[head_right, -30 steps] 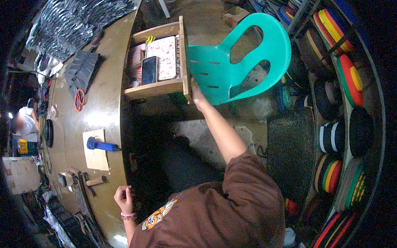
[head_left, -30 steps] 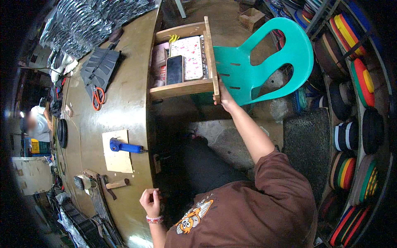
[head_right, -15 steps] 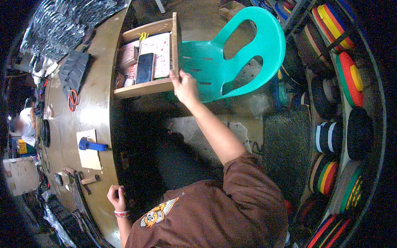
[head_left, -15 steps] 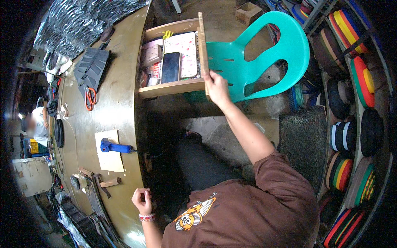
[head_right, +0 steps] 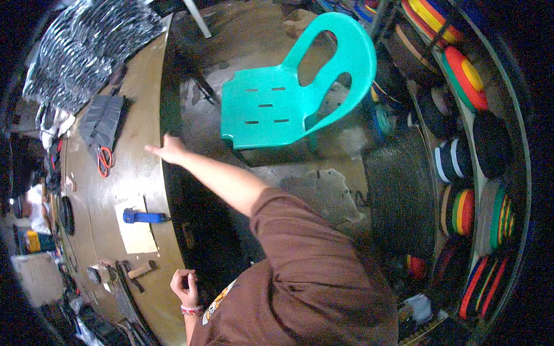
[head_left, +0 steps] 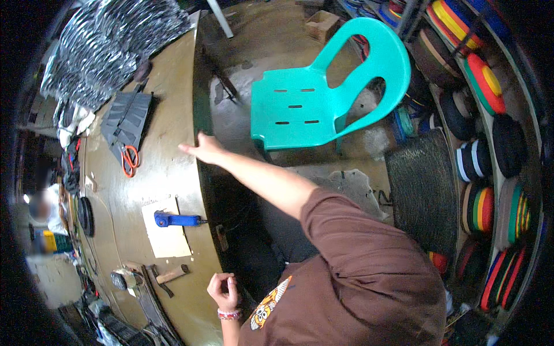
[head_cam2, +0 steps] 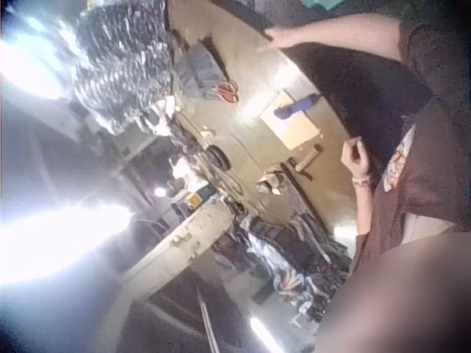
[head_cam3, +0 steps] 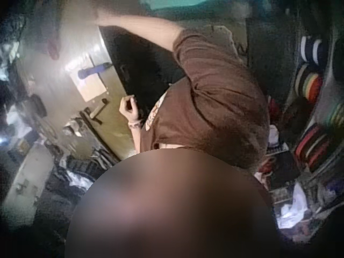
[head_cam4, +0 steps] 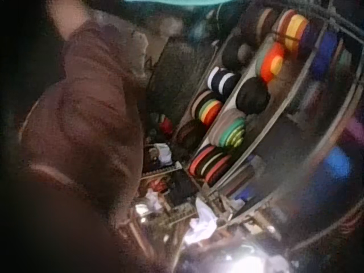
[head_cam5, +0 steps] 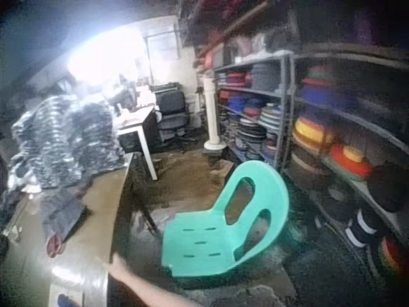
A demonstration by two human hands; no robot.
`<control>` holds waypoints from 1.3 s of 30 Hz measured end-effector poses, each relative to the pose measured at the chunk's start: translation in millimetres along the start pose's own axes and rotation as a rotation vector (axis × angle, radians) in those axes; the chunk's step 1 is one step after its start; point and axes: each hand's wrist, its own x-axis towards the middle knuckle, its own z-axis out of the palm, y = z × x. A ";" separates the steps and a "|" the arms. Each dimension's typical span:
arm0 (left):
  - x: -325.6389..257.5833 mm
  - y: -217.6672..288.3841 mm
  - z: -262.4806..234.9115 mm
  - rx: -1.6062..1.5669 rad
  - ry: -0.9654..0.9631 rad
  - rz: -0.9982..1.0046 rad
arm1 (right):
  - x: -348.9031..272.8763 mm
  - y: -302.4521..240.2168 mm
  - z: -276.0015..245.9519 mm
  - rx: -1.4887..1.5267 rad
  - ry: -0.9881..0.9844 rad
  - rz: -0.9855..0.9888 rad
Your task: The person assembles black fabric straps by attaching plastic buckles with a hot glue gun. They measure and mark a strap using a ruler and pencil, then retrieve a hat from a shelf and place it on the table. The workspace contains tools, materials, and finished items.
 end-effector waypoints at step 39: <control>98.4 -2.9 140.8 0.384 -1.329 0.381 | -921.9 216.7 -138.2 -1.346 1.522 1.963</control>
